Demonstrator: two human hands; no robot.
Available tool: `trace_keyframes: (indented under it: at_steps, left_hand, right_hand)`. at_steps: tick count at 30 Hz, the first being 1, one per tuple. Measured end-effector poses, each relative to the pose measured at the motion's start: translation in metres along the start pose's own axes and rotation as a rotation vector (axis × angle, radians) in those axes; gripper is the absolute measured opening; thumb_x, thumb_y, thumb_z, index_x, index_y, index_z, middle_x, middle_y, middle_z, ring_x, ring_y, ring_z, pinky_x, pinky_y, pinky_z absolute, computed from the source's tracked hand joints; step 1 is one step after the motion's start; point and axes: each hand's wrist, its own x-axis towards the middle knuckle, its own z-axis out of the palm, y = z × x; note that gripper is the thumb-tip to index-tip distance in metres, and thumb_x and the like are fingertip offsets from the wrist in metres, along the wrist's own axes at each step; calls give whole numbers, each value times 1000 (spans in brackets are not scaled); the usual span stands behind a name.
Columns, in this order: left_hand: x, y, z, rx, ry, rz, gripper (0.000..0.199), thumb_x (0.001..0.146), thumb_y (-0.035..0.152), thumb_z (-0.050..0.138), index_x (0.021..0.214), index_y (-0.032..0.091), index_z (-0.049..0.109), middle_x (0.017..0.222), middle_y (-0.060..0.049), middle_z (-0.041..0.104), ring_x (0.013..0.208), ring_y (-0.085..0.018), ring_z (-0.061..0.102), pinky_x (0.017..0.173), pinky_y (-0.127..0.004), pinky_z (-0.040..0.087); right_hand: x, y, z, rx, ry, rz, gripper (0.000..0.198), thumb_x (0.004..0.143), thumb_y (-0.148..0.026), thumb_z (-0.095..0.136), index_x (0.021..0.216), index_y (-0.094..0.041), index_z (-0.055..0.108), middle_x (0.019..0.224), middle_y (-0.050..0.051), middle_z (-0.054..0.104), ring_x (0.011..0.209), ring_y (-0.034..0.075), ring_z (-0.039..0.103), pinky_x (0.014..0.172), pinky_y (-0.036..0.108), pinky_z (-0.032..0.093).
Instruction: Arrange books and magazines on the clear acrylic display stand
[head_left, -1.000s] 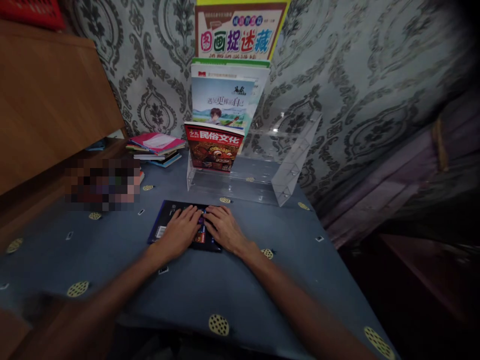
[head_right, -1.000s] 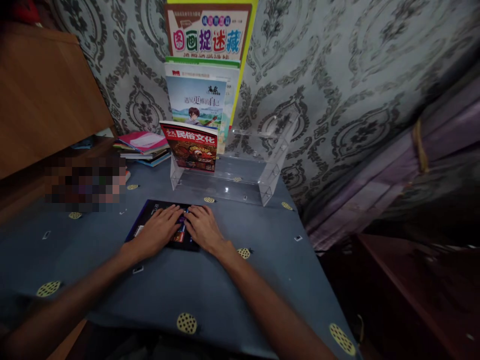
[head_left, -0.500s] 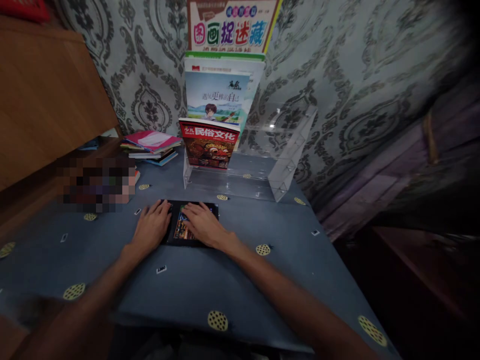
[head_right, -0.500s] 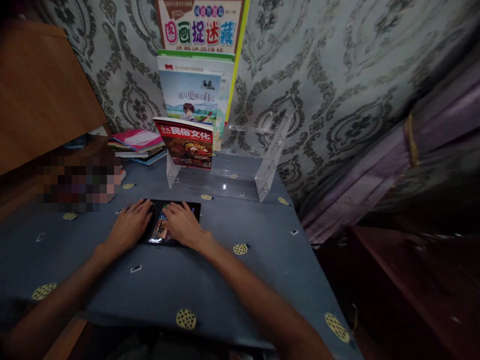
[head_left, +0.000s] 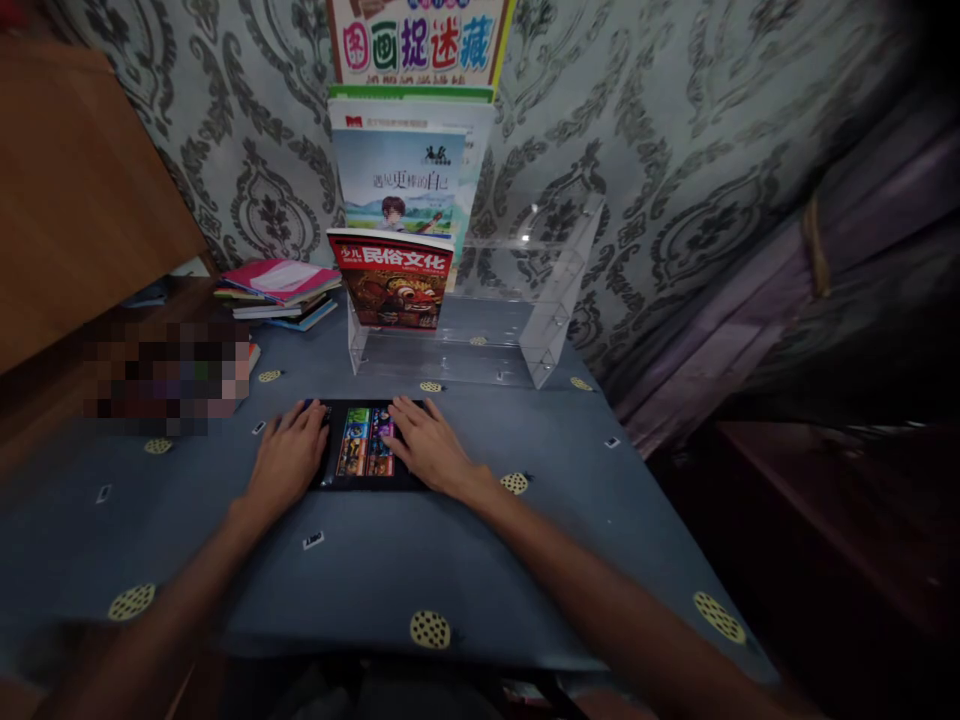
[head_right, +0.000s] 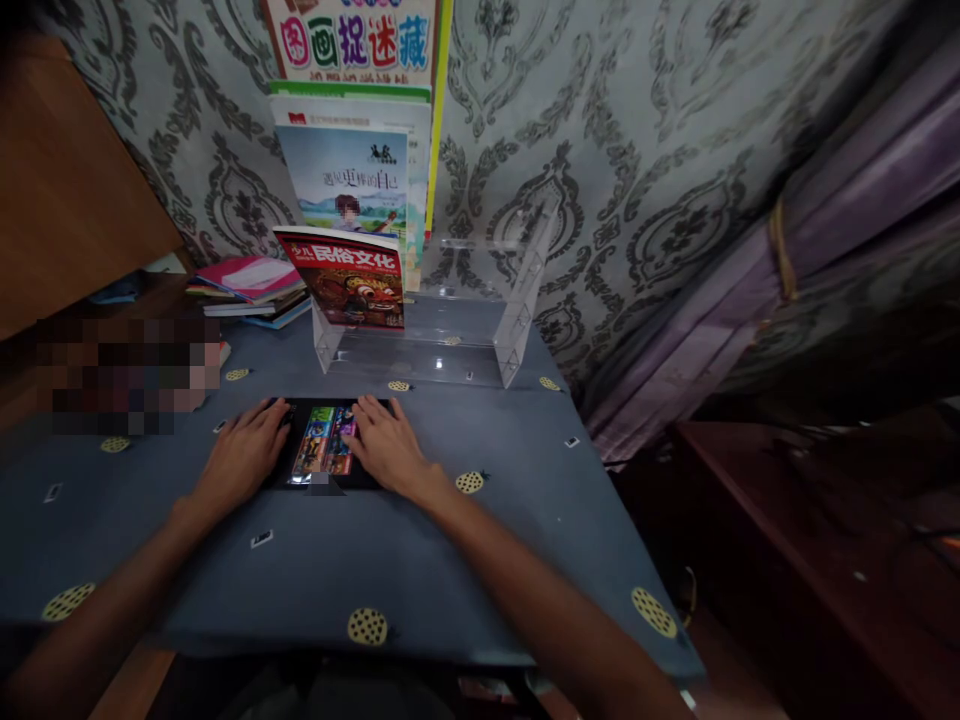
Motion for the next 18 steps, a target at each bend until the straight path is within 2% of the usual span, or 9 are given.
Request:
trace_keyframes:
  at_steps: [7,11,14,18]
  left_hand:
    - [4,-2,1,46,-21,73,46,100,18,30,138,11,55,146,-17,55,145,-32,40,113,-56,36]
    - [10,10,4,-23,-40,179,48,98,15,32,142,14,53,150,-15,52,147,-30,37,114,-56,36]
    - [12,27,7,-123,-41,297,46,102,23,33,144,17,51,152,-13,50,148,-27,36,115,-54,35]
    - [8,42,9,-226,-81,488,50,103,45,39,146,21,49,156,-12,46,148,-26,35,118,-53,32]
  right_hand:
    - [-12,12,-8,24,-2,57,44,104,-28,43,144,-11,51,151,18,50,146,27,39,121,54,28]
    - [-11,12,-6,59,22,68,43,103,-29,45,143,-13,53,151,17,51,146,25,39,121,54,28]
    - [-11,11,-7,70,8,83,43,103,-27,43,143,-14,52,152,17,50,146,25,39,121,55,27]
    - [-11,10,-9,85,-12,108,43,104,-24,39,144,-13,52,153,16,49,147,24,38,122,52,25]
